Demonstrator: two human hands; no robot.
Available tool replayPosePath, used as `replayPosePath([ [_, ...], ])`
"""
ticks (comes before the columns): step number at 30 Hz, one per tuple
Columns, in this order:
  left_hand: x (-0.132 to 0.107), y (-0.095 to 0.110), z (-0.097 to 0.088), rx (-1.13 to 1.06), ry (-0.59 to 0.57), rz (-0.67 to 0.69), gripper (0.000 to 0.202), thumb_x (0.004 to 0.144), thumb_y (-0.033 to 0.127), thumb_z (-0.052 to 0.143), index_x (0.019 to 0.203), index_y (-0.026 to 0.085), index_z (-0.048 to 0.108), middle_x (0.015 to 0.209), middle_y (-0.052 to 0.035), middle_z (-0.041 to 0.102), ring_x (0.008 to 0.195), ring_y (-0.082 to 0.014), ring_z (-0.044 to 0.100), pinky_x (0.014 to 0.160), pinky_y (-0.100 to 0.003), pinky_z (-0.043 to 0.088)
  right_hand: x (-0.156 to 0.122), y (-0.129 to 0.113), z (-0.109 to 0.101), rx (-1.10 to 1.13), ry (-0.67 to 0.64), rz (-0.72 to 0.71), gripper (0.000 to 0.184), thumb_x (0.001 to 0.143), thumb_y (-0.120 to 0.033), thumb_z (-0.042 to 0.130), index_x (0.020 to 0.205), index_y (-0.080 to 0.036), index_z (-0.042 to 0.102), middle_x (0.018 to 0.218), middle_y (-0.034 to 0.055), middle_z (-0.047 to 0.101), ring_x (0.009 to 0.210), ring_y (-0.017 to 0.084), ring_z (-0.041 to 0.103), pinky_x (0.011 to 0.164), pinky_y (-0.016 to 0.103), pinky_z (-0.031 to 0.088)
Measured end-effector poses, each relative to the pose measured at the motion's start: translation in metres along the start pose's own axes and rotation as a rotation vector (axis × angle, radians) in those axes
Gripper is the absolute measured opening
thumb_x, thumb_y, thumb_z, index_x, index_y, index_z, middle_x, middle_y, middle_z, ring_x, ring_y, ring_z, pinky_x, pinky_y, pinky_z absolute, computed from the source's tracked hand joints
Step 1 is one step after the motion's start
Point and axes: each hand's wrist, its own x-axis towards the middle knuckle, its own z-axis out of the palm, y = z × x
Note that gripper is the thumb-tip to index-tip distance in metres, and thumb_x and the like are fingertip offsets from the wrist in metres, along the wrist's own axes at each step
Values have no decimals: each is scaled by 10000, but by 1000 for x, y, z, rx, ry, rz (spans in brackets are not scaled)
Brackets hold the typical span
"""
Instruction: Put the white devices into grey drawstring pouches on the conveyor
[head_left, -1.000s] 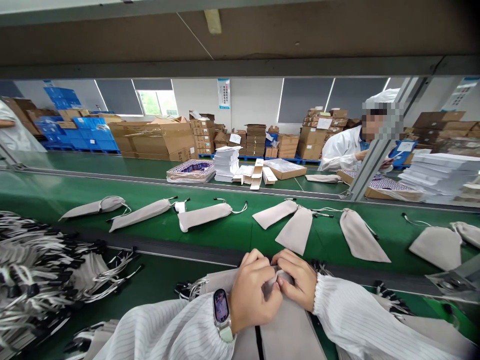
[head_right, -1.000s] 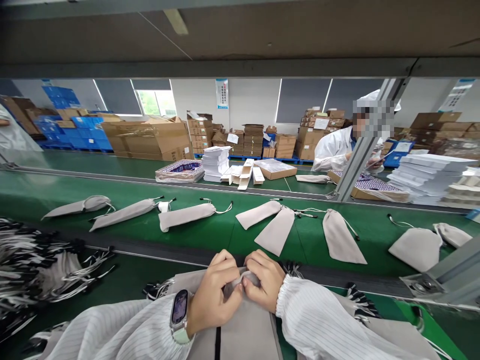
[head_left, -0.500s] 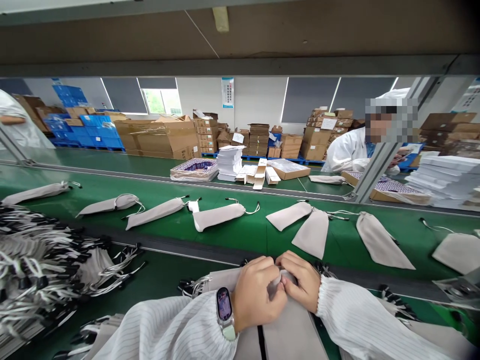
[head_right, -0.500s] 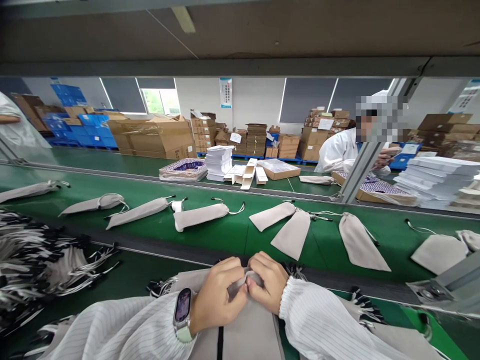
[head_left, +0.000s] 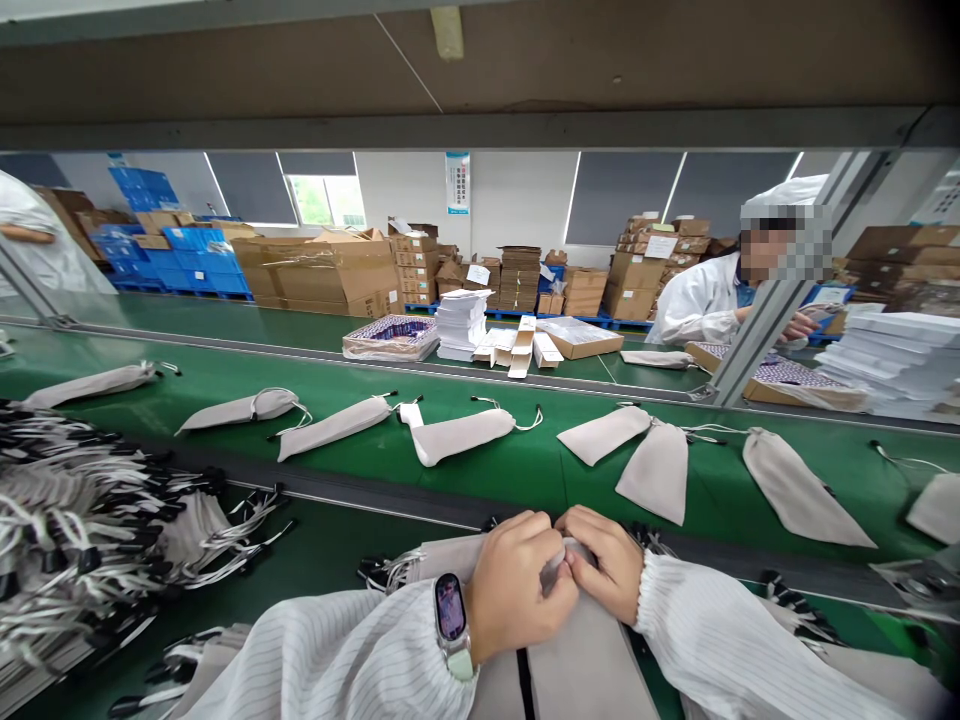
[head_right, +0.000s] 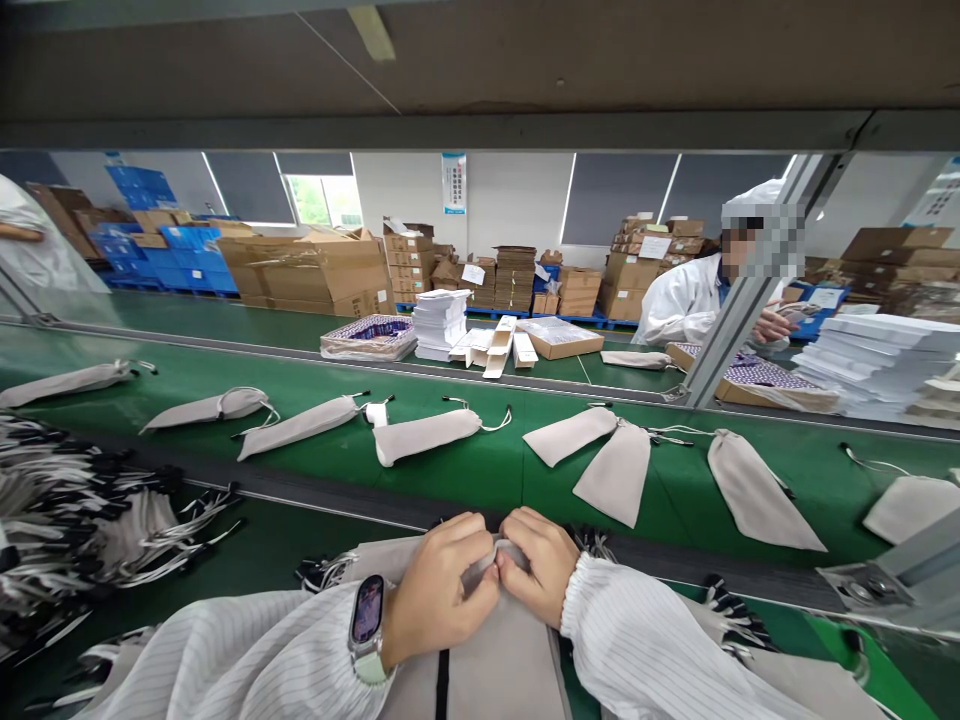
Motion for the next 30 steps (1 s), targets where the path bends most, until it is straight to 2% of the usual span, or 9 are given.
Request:
replayPosePath([
  [10, 0, -1, 2, -6, 13, -1, 174, 642, 135, 382, 563, 164, 229, 585, 11, 306, 569, -124, 323, 512, -252, 243, 1, -1, 0, 74, -22, 51, 156, 766, -266, 350, 697, -158, 440, 684, 46, 453, 661, 165, 429, 613, 285, 348],
  [12, 0, -1, 1, -7, 17, 1, 181, 643, 135, 390, 564, 163, 229, 583, 13, 304, 568, -121, 322, 512, -251, 243, 2, 0, 0, 227, -4, 71, 146, 754, -268, 364, 673, -162, 423, 724, 49, 472, 688, 168, 445, 633, 284, 352],
  [15, -1, -1, 1, -14, 6, 31, 205, 645, 154, 412, 558, 161, 227, 576, 16, 301, 562, -117, 319, 513, -249, 247, 6, 2, -1, 549, 114, 119, 163, 753, -287, 333, 689, -163, 418, 820, 59, 495, 765, 183, 463, 685, 296, 353],
  [17, -2, -2, 2, -11, 0, 54, 218, 649, 163, 418, 552, 159, 223, 569, 18, 299, 555, -115, 315, 513, -250, 249, 8, 4, -1, 648, 161, 161, 169, 759, -277, 324, 706, -162, 435, 816, 55, 503, 779, 185, 467, 702, 297, 348],
  [23, -1, -3, 3, 6, 12, 96, 198, 661, 171, 409, 559, 161, 239, 571, 19, 317, 552, -113, 320, 522, -251, 266, 7, -2, -2, 514, 71, 227, 173, 788, -287, 389, 723, -156, 482, 673, 12, 480, 637, 139, 450, 594, 246, 346],
  [27, -2, -3, 4, -18, 29, 102, 166, 670, 160, 389, 558, 160, 267, 581, 12, 348, 559, -113, 342, 528, -249, 284, 7, -5, -3, 510, 15, 229, 186, 786, -268, 393, 812, -153, 536, 754, 28, 529, 720, 158, 478, 662, 261, 354],
  [30, -3, -3, 5, -35, 35, 115, 179, 669, 166, 391, 542, 159, 266, 575, 8, 343, 556, -113, 345, 527, -248, 289, 14, -1, -1, 647, 11, 266, 304, 806, -309, 319, 860, -146, 571, 825, 50, 557, 779, 179, 488, 699, 286, 357],
])
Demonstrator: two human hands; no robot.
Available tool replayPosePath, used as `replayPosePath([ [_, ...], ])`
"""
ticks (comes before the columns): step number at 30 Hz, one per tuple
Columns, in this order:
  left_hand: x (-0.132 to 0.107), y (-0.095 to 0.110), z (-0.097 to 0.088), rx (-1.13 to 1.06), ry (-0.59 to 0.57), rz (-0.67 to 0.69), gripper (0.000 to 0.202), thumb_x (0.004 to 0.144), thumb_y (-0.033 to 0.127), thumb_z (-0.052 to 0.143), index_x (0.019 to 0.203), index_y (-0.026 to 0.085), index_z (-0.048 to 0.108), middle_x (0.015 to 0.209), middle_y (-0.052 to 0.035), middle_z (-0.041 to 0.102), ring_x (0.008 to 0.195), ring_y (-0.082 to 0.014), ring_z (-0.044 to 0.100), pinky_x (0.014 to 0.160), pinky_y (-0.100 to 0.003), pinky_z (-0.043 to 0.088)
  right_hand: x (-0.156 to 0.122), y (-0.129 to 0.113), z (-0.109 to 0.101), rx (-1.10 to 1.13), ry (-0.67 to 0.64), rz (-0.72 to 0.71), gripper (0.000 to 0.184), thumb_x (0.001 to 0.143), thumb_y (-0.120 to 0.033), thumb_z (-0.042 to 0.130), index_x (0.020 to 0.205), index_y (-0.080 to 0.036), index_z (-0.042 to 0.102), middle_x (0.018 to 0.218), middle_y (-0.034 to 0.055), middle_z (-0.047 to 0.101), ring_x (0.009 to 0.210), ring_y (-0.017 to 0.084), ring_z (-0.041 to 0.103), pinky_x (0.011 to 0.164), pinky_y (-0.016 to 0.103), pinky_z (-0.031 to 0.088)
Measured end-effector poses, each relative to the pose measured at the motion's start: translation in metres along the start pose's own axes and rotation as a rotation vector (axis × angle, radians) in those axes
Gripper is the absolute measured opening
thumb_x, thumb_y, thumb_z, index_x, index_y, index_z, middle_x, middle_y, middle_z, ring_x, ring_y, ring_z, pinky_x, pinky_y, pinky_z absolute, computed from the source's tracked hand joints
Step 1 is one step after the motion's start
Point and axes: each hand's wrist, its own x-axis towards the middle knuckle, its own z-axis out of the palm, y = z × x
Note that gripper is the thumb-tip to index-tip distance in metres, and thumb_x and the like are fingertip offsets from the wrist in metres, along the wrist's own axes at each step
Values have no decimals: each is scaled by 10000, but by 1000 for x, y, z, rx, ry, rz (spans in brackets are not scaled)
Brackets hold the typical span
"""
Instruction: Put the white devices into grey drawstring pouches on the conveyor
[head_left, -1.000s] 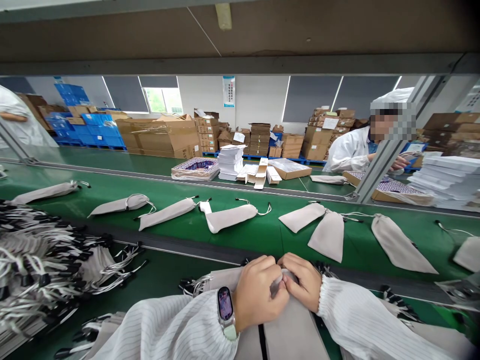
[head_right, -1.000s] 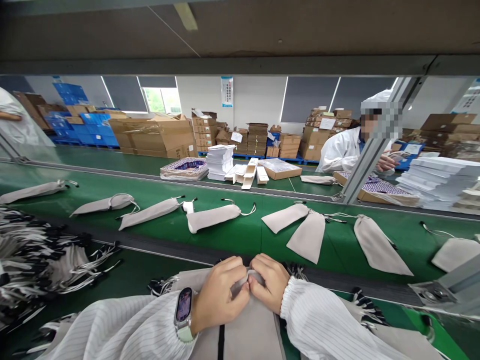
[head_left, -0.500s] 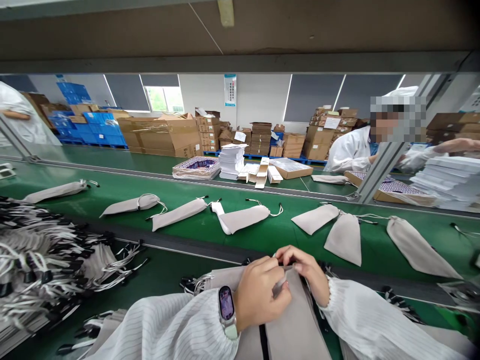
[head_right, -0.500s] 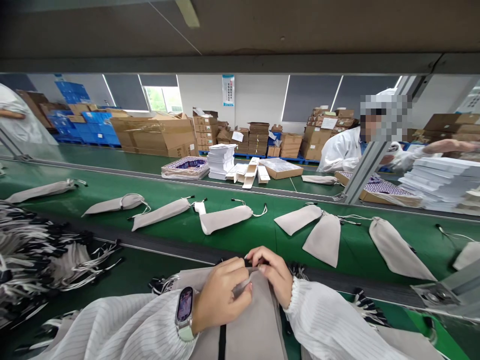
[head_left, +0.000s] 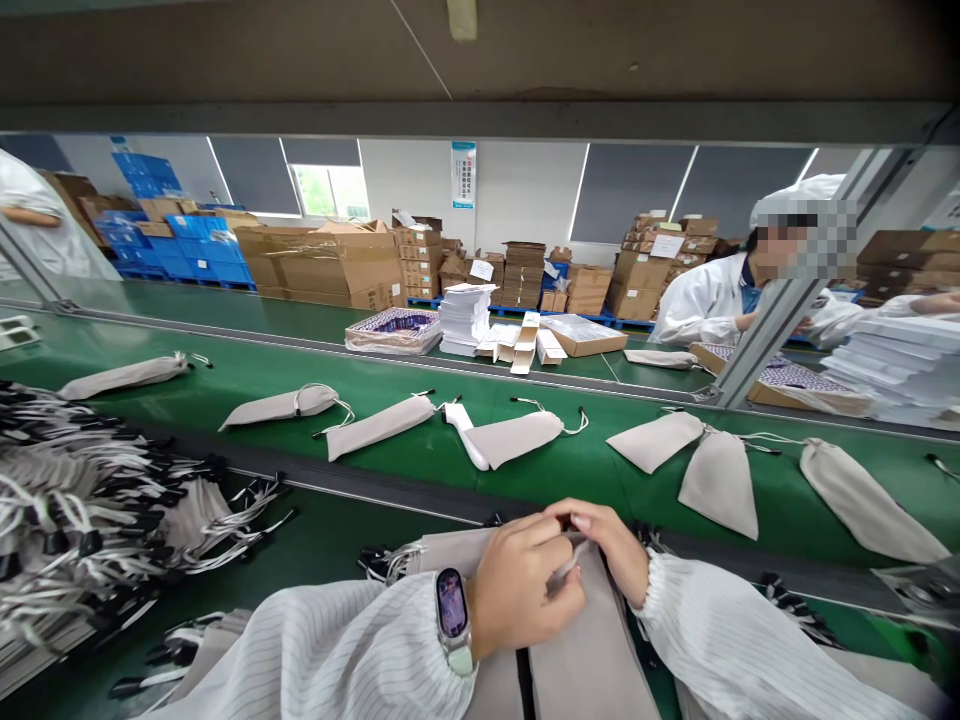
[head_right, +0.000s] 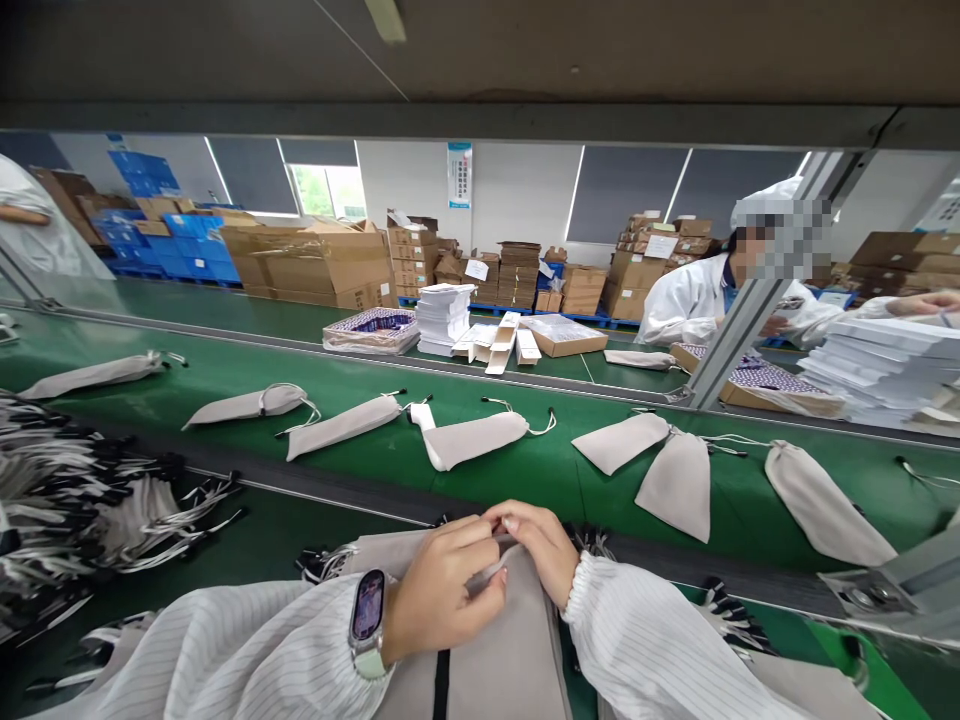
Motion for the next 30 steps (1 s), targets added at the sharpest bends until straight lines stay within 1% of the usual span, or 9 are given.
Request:
replayPosePath([
  [3, 0, -1, 1, 16, 1, -2, 206, 662, 165, 408, 532, 156, 248, 563, 11, 325, 550, -113, 329, 519, -251, 276, 17, 3, 1, 74, -6, 120, 436, 832, -368, 222, 879, -148, 596, 894, 63, 563, 804, 195, 496, 682, 309, 369],
  [7, 0, -1, 2, 15, 3, -27, 231, 664, 151, 411, 531, 155, 222, 554, 13, 305, 550, -114, 317, 508, -252, 259, 43, 5, 2, -60, -42, 180, 427, 829, -436, 264, 960, -185, 584, 1033, 45, 518, 951, 207, 453, 761, 331, 362],
  [11, 0, -2, 3, 10, -22, -33, 227, 670, 140, 410, 543, 156, 223, 563, 15, 311, 558, -114, 319, 506, -252, 255, 63, 9, 0, -210, 112, 88, 517, 810, -446, 352, 1264, -227, 237, 1297, -14, 198, 1183, 161, 164, 973, 316, 142],
  [13, 0, -2, 3, 9, -28, -33, 223, 668, 136, 412, 548, 157, 226, 566, 15, 313, 560, -114, 322, 508, -252, 255, 70, 13, -1, -289, 130, 63, 552, 805, -424, 377, 1282, -236, 174, 1295, -13, 202, 1174, 161, 191, 976, 313, 142],
  [17, 0, -1, 2, 17, -19, -32, 227, 666, 135, 416, 543, 157, 226, 562, 15, 314, 560, -114, 327, 502, -254, 249, 80, 25, 3, -526, 55, -4, 523, 721, -304, 522, 1208, -228, 347, 1149, 31, 422, 1040, 199, 389, 889, 324, 288],
  [20, 1, -1, 3, 43, -9, -25, 226, 661, 138, 420, 536, 158, 232, 558, 15, 315, 556, -114, 330, 496, -256, 249, 83, 32, 8, -623, 87, -3, 626, 658, -259, 593, 1218, -218, 315, 1095, 59, 447, 993, 217, 414, 845, 337, 316],
  [23, 1, -1, 3, 76, -5, -16, 219, 657, 138, 416, 525, 160, 242, 558, 14, 313, 550, -114, 332, 493, -258, 256, 89, 38, 11, -496, 171, 89, 639, 610, -235, 634, 1188, -219, 362, 1012, 62, 491, 982, 246, 408, 846, 370, 290],
  [27, 1, -1, 2, 86, -4, -10, 217, 655, 142, 413, 519, 160, 245, 554, 12, 316, 545, -115, 334, 484, -257, 262, 98, 45, 8, -276, 298, 187, 462, 626, -183, 586, 1077, -187, 485, 997, 77, 507, 1006, 277, 384, 878, 415, 230],
  [30, 1, -2, 2, 70, -10, 5, 202, 654, 143, 413, 526, 159, 258, 555, 9, 324, 552, -116, 340, 485, -252, 270, 99, 45, 4, -120, 309, 247, 375, 669, -234, 525, 1028, -125, 508, 946, 95, 538, 927, 274, 458, 818, 427, 316],
])
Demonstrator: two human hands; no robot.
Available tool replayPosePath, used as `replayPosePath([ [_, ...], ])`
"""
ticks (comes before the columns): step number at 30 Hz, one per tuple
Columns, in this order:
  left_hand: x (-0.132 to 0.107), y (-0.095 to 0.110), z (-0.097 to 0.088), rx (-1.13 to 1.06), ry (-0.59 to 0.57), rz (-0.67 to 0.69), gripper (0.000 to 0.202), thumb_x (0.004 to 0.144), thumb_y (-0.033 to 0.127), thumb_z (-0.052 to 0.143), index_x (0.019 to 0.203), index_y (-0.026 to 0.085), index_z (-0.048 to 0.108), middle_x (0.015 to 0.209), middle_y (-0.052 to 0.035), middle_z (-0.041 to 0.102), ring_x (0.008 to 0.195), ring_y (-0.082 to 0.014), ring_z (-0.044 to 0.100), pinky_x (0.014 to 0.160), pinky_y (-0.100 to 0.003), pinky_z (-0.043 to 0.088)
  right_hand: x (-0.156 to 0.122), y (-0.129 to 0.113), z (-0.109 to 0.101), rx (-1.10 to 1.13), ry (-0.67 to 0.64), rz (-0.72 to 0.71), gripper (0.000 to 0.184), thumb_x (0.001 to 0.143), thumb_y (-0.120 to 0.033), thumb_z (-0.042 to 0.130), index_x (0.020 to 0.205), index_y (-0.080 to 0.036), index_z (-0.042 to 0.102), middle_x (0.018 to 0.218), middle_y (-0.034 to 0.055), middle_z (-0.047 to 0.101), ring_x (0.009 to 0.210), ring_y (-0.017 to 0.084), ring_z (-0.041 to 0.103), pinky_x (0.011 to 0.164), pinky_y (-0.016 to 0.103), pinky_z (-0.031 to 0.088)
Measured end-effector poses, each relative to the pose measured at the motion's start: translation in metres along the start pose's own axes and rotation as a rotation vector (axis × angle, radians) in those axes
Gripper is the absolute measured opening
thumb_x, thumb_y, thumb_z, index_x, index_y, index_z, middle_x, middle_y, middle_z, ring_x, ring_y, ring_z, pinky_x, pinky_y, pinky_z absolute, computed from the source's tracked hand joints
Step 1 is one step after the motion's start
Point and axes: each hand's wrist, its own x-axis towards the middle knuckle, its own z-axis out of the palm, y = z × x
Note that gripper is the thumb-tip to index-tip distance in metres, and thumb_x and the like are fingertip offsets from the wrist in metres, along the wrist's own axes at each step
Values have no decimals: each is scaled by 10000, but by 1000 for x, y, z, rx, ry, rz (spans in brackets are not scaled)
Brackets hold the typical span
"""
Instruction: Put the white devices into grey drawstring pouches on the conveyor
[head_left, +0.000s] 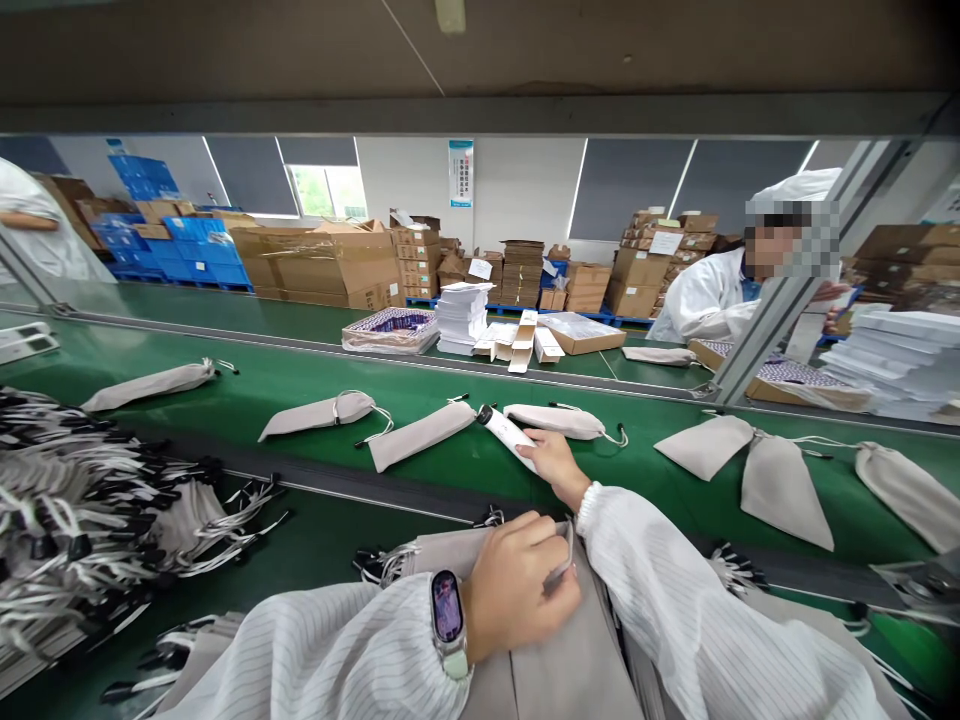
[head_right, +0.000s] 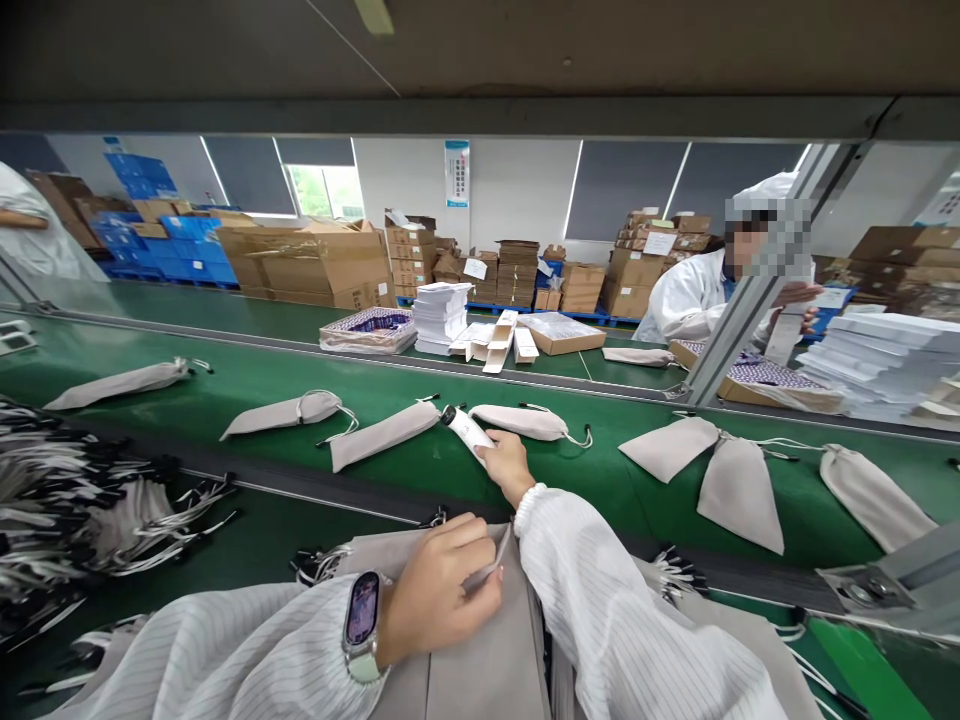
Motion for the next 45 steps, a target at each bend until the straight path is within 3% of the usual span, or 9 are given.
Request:
replayPosePath([
  [6, -1, 0, 1, -3, -6, -3, 189, 658, 142, 410, 537, 158, 266, 561, 7, 327, 559, -118, 340, 502, -247, 283, -17, -33, -7, 479, -191, -74, 553, 706, -276, 511, 1203, -164, 297, 1045, 54, 505, 967, 167, 465, 839, 296, 360],
  [10, -2, -1, 1, 4, -5, 6, 188, 666, 154, 412, 533, 158, 279, 561, 7, 329, 556, -117, 343, 502, -247, 290, -34, -62, -6, 818, -368, -125, 651, 628, -179, 620, 1180, -241, 278, 884, 8, 544, 869, 152, 518, 815, 293, 377],
  [14, -2, 0, 1, 10, 18, 22, 177, 665, 150, 403, 519, 160, 303, 550, 8, 326, 544, -118, 345, 498, -251, 303, -44, -80, -7, 795, -344, -181, 589, 623, -175, 629, 1114, -266, 318, 858, -8, 521, 839, 163, 529, 782, 319, 402],
  [18, -2, 0, 1, 10, 18, 31, 168, 668, 155, 395, 516, 163, 324, 552, 5, 332, 542, -120, 351, 490, -249, 313, -50, -93, -10, 686, -73, -324, 483, 662, -209, 606, 1069, -267, 352, 822, -19, 508, 756, 136, 530, 760, 324, 413],
  [23, -1, -1, 2, 11, 11, 44, 157, 677, 167, 390, 526, 165, 346, 562, -4, 361, 557, -128, 363, 501, -256, 322, -57, -103, -6, 538, 206, -521, 219, 666, -216, 598, 803, -208, 428, 853, 5, 481, 748, 147, 523, 689, 291, 434],
  [25, -1, -1, 2, 11, 7, 52, 152, 678, 164, 387, 529, 164, 356, 562, -4, 362, 559, -128, 364, 501, -256, 322, -56, -97, -4, 479, 212, -576, 192, 661, -213, 597, 766, -201, 437, 850, 7, 482, 754, 151, 523, 714, 304, 424],
  [31, -1, 1, 1, 24, -11, 36, 172, 663, 138, 401, 523, 160, 305, 560, 2, 332, 551, -120, 346, 481, -251, 290, -42, -66, -2, 265, 14, -501, 151, 656, -215, 586, 772, -176, 498, 748, 6, 523, 698, 149, 515, 651, 272, 413],
  [38, 0, 0, 1, 20, -33, 33, 157, 668, 135, 395, 537, 164, 313, 576, 2, 333, 565, -123, 351, 496, -254, 300, -45, -77, -11, 309, 164, -497, 175, 665, -242, 578, 798, -180, 483, 780, 12, 515, 710, 151, 509, 648, 270, 414],
  [45, 0, 2, -2, -34, -54, 1, 174, 710, 143, 375, 558, 163, 291, 589, -1, 338, 582, -130, 355, 508, -255, 295, -42, -68, -9, 265, 163, -441, 170, 645, -232, 590, 773, -175, 493, 724, -11, 491, 626, 115, 472, 568, 222, 392],
])
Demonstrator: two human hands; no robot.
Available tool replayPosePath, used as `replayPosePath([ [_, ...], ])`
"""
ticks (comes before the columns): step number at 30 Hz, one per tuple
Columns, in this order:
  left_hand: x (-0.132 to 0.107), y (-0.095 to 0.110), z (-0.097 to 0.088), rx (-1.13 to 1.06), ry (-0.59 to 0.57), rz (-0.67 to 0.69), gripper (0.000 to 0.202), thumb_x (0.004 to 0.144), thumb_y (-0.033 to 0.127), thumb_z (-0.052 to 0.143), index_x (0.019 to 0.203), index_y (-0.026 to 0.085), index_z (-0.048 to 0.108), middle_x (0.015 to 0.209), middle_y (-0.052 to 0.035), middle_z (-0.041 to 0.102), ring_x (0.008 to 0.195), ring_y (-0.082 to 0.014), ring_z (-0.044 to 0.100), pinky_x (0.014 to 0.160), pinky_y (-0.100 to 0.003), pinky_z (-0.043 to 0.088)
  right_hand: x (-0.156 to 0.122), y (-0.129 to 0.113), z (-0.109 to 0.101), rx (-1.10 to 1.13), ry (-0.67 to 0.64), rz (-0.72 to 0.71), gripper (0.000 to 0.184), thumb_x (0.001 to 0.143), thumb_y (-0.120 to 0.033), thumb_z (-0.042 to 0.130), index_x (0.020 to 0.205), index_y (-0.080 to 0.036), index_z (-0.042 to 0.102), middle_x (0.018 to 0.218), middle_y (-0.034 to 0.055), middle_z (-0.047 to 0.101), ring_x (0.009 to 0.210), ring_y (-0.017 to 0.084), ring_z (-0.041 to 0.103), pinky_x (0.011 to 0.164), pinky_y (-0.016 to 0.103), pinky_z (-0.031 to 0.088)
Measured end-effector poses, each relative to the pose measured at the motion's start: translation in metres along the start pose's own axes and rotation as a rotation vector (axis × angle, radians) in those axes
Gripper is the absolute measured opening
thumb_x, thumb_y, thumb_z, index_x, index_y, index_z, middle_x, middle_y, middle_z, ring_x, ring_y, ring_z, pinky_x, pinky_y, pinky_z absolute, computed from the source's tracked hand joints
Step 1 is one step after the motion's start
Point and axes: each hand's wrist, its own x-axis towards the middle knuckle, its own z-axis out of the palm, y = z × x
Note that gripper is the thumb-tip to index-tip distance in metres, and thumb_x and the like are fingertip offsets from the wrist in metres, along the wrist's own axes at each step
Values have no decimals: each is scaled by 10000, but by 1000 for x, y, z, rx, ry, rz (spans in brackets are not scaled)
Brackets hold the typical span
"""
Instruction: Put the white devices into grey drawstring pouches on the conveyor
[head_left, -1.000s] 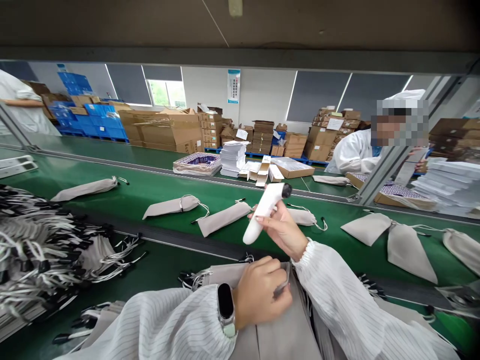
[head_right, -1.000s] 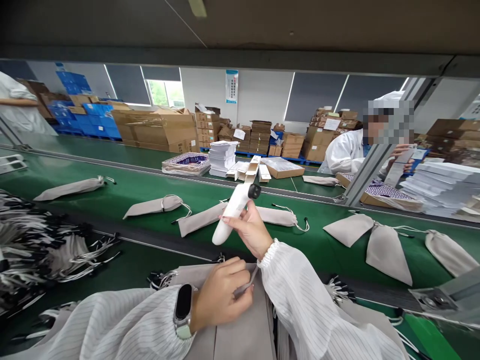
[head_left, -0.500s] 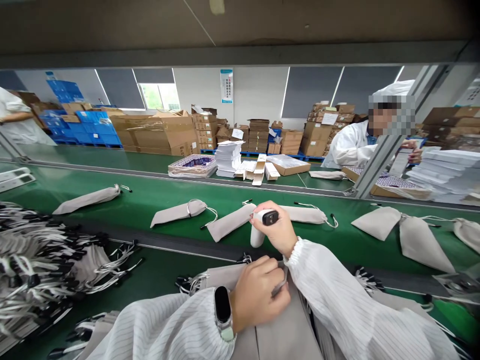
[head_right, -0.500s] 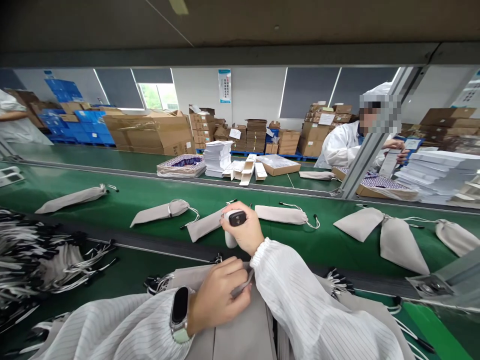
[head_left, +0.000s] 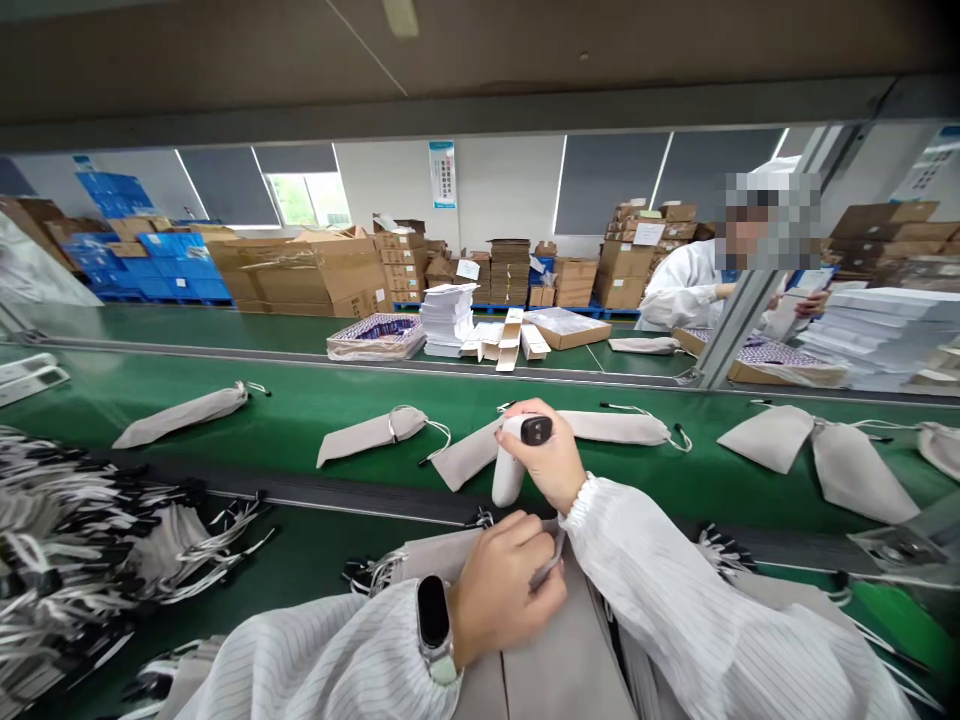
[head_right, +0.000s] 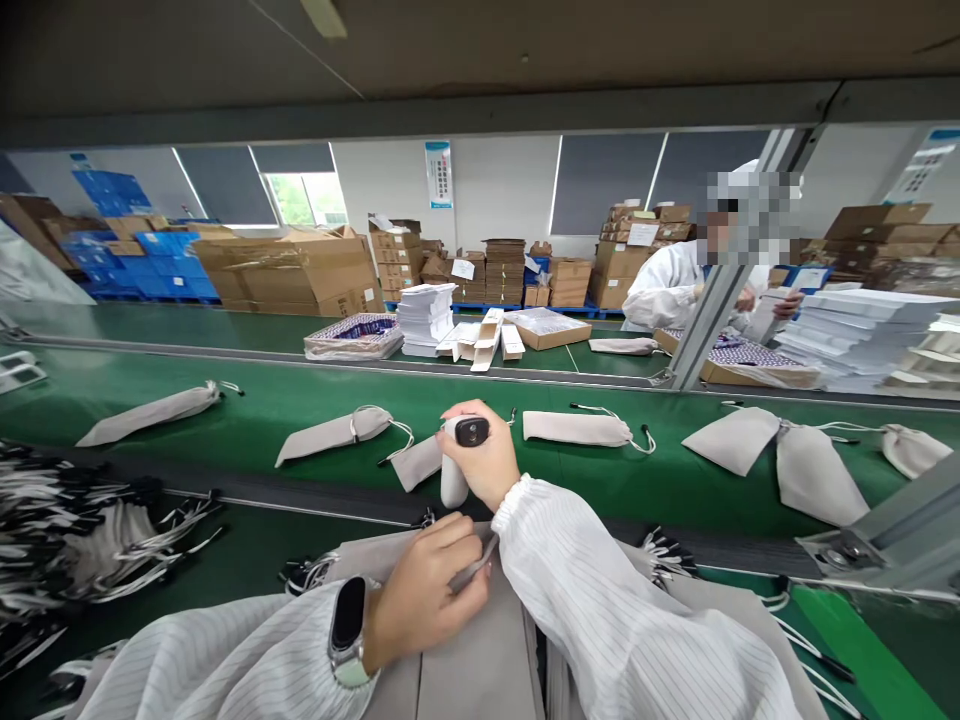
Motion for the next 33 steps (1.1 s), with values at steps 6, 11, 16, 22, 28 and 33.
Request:
replayPosePath([
  [6, 0, 6, -8, -205, -60, -113, 155, 836, 183, 239, 719, 166, 339, 737, -30, 389, 696, -144, 382, 634, -278, 333, 22, -28, -30, 282, 203, 67, 413, 658, -325, 608, 955, -239, 334, 763, -17, 485, 619, 137, 533, 529, 247, 459],
  [11, 5, 9, -14, -369, 20, -143, 156, 866, 181, 228, 771, 168, 350, 807, -35, 373, 764, -142, 376, 702, -282, 321, 26, -48, -47, 304, 301, 37, 426, 664, -368, 601, 913, -255, 275, 772, -27, 447, 547, 113, 521, 443, 224, 465],
  [16, 11, 13, -25, -387, 119, -180, 163, 869, 210, 260, 742, 174, 356, 752, -17, 352, 707, -134, 367, 659, -266, 316, 18, -52, -37, 323, 150, 22, 404, 686, -399, 575, 929, -253, 287, 760, -28, 462, 575, 118, 530, 493, 235, 467],
  [22, 22, 16, -49, -321, 319, -241, 165, 864, 219, 301, 724, 177, 377, 770, -11, 332, 741, -132, 369, 704, -258, 309, 8, -49, -27, -8, -397, 150, 548, 811, -550, 231, 613, -128, 521, 683, 38, 540, 683, 140, 518, 662, 261, 401],
  [28, 32, 8, -67, -194, 348, -232, 156, 854, 218, 331, 734, 181, 425, 797, -7, 337, 777, -127, 376, 715, -242, 311, 1, -49, -18, -148, -577, 232, 626, 807, -579, 154, 616, -128, 543, 580, 22, 518, 543, 117, 473, 505, 219, 351],
  [33, 36, 2, -80, -70, 273, -363, 91, 837, 265, 358, 802, 194, 405, 868, -2, 373, 805, -127, 401, 699, -237, 318, 0, -39, -19, -494, -231, -89, 410, 867, -431, 203, 842, -172, 519, 671, 4, 522, 619, 117, 484, 575, 217, 351],
])
